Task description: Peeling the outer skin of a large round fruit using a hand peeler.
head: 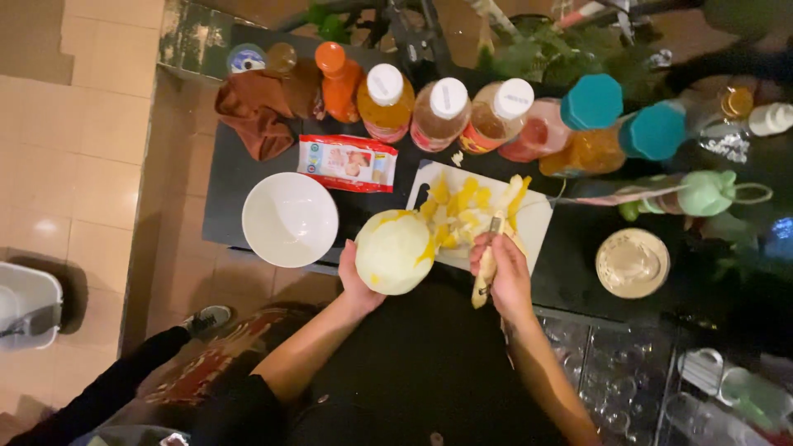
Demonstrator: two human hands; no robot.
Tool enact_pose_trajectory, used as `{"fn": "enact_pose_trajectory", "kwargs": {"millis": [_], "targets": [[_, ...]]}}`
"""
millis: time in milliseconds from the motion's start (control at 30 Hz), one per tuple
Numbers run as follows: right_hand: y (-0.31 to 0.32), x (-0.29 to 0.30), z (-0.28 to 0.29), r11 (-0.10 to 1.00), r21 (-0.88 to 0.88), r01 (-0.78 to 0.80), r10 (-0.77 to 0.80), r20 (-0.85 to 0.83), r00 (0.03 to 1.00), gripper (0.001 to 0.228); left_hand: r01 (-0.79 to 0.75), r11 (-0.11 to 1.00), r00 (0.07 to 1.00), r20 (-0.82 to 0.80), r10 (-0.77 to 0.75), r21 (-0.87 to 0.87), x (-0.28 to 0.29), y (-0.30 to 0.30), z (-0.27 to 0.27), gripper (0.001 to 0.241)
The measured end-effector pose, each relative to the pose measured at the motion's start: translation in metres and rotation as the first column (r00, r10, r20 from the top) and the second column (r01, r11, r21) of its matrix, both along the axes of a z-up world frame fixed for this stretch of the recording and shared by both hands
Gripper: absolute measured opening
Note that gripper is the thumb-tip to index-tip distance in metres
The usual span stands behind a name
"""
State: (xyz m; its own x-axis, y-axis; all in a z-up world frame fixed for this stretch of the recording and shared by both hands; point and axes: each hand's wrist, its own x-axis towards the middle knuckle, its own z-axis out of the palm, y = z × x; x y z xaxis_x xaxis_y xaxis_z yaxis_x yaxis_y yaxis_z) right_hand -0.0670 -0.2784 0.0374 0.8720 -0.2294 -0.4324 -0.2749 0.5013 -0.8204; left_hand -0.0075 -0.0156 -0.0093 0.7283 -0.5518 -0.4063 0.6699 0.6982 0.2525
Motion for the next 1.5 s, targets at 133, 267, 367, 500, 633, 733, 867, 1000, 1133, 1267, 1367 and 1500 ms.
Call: {"fn": "enact_pose_trajectory", "kwargs": {"millis": [133, 267, 367, 500, 633, 733, 867, 1000, 1133, 1267, 1367, 1500], "targets": [[0.000, 0.002, 0.002, 0.999, -0.052, 0.001, 0.000, 0.013, 1.000, 0.032, -0.048, 0.995, 0.998, 0.040, 0.045, 0.092, 0.000, -0.007, 0.008, 0.090], [0.000, 0.004, 0.003, 0.995, -0.075, -0.060, 0.065, 0.064, 0.996, 0.028, -0.046, 0.999, 0.996, 0.083, 0.044, 0.017, 0.006, -0.014, 0.026, 0.090], [-0.001, 0.004, 0.002, 1.000, 0.006, -0.015, 0.015, 0.052, 0.999, 0.028, -0.047, 0.999, 0.997, 0.068, 0.047, -0.001, 0.008, -0.016, 0.026, 0.089], [0.002, -0.004, 0.014, 0.949, 0.299, 0.099, -0.146, 0.137, 0.980, 0.029, -0.054, 0.999, 0.997, 0.052, 0.054, -0.007, 0.004, -0.015, 0.009, 0.085], [-0.003, -0.005, 0.005, 0.966, 0.234, 0.109, -0.132, 0.082, 0.988, 0.029, -0.053, 0.998, 0.994, 0.098, 0.056, -0.030, 0.009, -0.022, 0.027, 0.086], [-0.001, -0.002, 0.010, 0.975, 0.220, 0.042, -0.062, 0.084, 0.995, 0.028, -0.043, 0.996, 0.997, 0.056, 0.048, -0.075, 0.012, -0.023, 0.038, 0.086], [-0.003, -0.002, 0.023, 0.974, 0.205, 0.095, -0.112, 0.075, 0.991, 0.025, -0.027, 0.998, 0.999, 0.043, 0.029, -0.053, 0.012, -0.025, 0.041, 0.084], [-0.012, -0.010, 0.000, 0.937, 0.301, 0.175, -0.205, 0.072, 0.976, 0.035, -0.046, 0.997, 0.999, -0.010, 0.046, -0.063, 0.012, -0.026, 0.037, 0.084], [-0.007, -0.012, -0.005, 0.943, 0.291, 0.165, -0.195, 0.080, 0.977, 0.038, -0.047, 0.998, 0.997, 0.059, 0.049, -0.035, 0.012, -0.024, 0.031, 0.084], [0.004, -0.013, -0.003, 0.961, 0.222, 0.164, -0.185, 0.081, 0.979, 0.043, -0.047, 0.999, 0.997, 0.055, 0.048, -0.013, 0.009, -0.021, 0.026, 0.087], [0.010, -0.018, 0.001, 0.997, 0.065, 0.050, -0.059, 0.140, 0.988, 0.040, -0.057, 0.997, 0.998, 0.033, 0.056, 0.043, 0.009, -0.017, 0.019, 0.089], [0.018, -0.009, 0.051, 0.925, -0.331, -0.188, 0.241, 0.126, 0.962, 0.030, -0.053, 0.996, 0.997, 0.068, 0.048, 0.073, 0.006, -0.012, 0.016, 0.091]]}}
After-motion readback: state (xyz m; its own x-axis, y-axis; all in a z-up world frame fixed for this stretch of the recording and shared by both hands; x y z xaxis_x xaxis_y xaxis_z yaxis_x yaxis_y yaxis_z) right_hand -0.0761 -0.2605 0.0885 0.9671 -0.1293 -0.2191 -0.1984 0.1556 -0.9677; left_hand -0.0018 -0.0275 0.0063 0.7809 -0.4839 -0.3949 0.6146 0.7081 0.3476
